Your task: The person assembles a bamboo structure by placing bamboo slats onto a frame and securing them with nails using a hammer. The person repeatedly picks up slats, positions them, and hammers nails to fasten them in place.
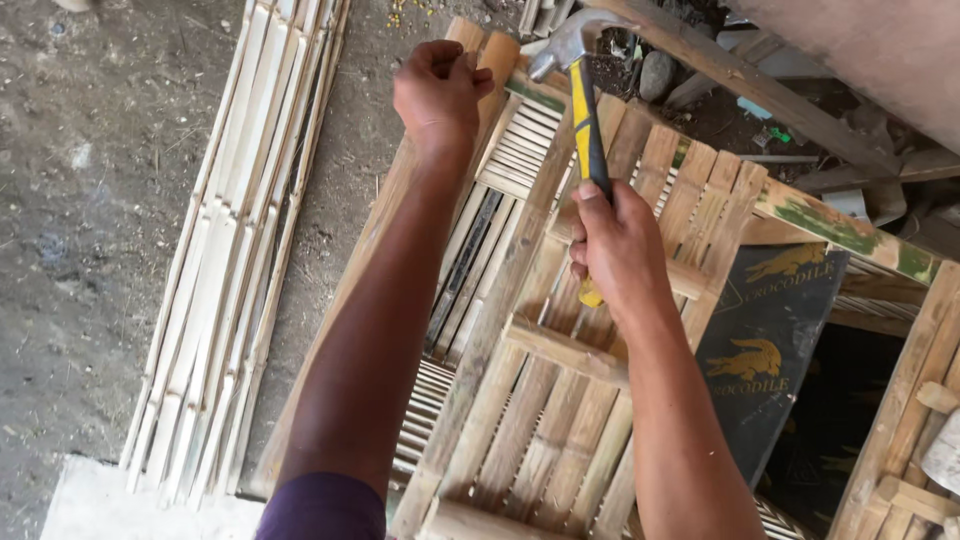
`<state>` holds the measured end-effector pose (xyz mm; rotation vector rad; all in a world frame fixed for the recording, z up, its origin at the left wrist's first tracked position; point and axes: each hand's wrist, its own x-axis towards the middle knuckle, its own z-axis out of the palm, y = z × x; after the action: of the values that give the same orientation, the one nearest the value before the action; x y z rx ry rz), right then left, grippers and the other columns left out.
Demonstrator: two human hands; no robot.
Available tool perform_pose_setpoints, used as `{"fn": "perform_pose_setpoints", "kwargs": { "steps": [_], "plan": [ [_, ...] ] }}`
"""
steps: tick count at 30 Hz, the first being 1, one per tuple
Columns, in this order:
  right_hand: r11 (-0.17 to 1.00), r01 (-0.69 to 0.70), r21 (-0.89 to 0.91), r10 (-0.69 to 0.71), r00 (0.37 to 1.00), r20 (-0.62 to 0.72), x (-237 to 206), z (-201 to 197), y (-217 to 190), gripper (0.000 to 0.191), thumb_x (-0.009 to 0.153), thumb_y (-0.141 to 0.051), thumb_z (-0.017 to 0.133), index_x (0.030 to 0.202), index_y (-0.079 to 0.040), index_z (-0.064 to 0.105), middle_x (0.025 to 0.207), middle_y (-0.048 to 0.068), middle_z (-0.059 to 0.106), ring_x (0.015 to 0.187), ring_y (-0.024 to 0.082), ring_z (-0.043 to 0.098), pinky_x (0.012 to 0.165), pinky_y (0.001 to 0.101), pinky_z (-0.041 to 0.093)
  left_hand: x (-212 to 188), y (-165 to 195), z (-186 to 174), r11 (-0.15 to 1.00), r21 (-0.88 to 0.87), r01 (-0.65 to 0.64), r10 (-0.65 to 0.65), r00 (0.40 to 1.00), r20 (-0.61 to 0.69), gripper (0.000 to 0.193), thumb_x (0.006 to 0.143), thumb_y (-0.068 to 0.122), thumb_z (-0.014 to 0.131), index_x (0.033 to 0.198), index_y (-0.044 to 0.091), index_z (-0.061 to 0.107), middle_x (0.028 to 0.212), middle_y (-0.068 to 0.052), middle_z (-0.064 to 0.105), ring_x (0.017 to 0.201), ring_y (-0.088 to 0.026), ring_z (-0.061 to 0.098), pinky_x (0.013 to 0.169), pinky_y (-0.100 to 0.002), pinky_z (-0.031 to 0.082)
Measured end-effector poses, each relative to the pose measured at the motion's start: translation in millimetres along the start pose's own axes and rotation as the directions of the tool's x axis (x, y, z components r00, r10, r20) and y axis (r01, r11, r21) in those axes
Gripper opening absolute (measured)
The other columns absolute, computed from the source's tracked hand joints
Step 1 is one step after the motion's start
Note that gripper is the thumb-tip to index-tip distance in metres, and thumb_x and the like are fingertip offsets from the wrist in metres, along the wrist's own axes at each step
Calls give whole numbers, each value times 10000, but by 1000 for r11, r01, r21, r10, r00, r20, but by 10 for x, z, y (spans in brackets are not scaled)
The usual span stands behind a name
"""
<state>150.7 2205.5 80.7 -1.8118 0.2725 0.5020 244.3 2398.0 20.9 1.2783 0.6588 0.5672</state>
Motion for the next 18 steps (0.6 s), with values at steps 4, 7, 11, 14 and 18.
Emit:
{"fn": "perform_pose_setpoints", "kwargs": {
  "steps": [4,7,11,14,18],
  "plan": [
    [981,195,10,-195,980,39,199,176,35,308,1071,-345,487,1071,-45,555,674,-26,509,538,79,493,459,268,449,123,-76,142,849,503,-164,180,984,17,99,896,152,722,965,131,790,920,-35,817,876,-141,779,895,-412,608],
    [994,-3,-107,2,1000,-8,304,235,111,351,1082,-368,490,1025,-37,596,638,-25,479,498,87,473,430,274,436,154,-160,201,683,674,-282,278,953,117,115,930,260,712,953,208,812,1065,11,791,1176,-196,654,1162,-484,337],
    [990,72,-119,-77,996,-41,401,270,177,331,1075,-360,475,1034,-51,584,608,-18,479,443,90,460,376,281,418,173,-251,210,569,715,-406,384,900,205,165,935,324,680,902,242,820,1266,57,733,1421,-217,480,1251,-500,121],
    [974,71,-214,-84,995,-50,382,289,179,327,1068,-369,462,1024,-70,584,587,-23,506,418,87,495,363,277,465,170,-276,187,560,727,-399,360,907,220,177,960,366,668,928,273,815,1314,75,709,1447,-196,454,1280,-486,97],
    [843,461,-276,-499,862,-84,390,389,151,342,1132,-361,447,1029,-46,530,653,-27,529,479,74,529,406,272,455,185,-285,211,619,715,-324,253,945,209,153,889,415,693,874,320,811,1262,100,713,1425,-187,440,1251,-512,63]
  ]
}}
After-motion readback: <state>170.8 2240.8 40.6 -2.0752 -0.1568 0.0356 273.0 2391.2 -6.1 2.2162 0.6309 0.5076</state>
